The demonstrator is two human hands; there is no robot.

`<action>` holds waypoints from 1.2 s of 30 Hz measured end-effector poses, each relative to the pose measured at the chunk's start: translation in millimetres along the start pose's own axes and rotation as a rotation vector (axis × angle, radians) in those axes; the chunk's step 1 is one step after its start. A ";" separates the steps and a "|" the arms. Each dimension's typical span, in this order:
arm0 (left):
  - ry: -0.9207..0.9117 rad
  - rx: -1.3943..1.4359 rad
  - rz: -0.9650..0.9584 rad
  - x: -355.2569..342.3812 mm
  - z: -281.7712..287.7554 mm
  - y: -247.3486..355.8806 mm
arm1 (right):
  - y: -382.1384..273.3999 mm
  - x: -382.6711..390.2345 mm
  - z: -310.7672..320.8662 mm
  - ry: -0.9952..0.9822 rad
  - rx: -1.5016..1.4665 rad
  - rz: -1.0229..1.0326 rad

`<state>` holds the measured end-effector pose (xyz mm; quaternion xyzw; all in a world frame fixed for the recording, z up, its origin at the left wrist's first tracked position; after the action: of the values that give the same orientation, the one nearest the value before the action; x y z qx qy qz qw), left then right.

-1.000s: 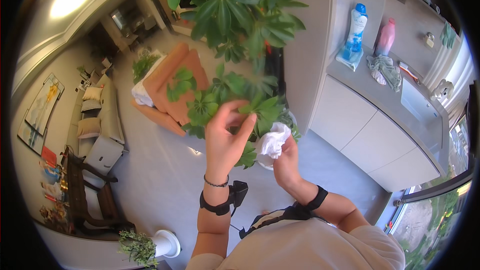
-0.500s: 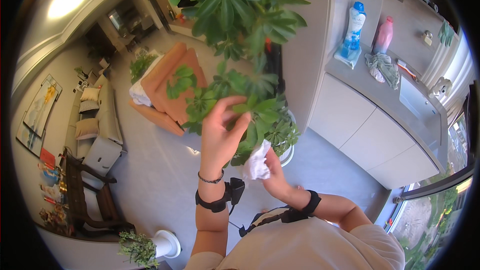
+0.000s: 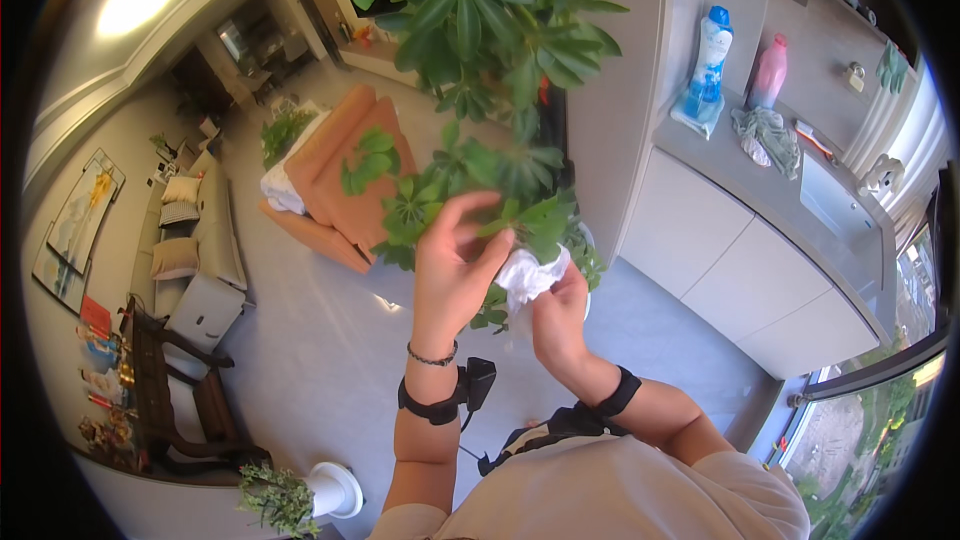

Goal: The person cleans the leaves of a large potted plant by hand with a damp cloth, wiping both sides of the leaves and handling them individually.

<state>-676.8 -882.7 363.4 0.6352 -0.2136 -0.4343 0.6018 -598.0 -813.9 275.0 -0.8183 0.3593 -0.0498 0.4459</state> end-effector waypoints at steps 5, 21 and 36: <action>-0.011 -0.019 0.027 -0.2 -2.2 -3.7 | -6.5 -3.3 4.8 0.024 -0.004 0.051; 0.079 -0.039 -0.009 2.2 15.2 1.4 | 8.2 25.5 42.5 -0.183 0.169 -0.061; 0.004 -0.129 0.026 1.4 1.7 3.0 | -8.4 -9.2 6.0 -0.148 0.046 -0.102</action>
<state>-676.7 -885.4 366.0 0.5932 -0.1923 -0.4380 0.6475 -597.8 -801.0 280.0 -0.8265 0.2821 -0.0199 0.4867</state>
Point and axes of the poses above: each hand's wrist, its own x-axis away from the middle knuckle, its own z-axis out of the back of the hand, y = z × x, the point moved 10 cm from there along -x, towards the middle knuckle, and after that the axes turned 11 degrees about -y, right-handed, at the moved point
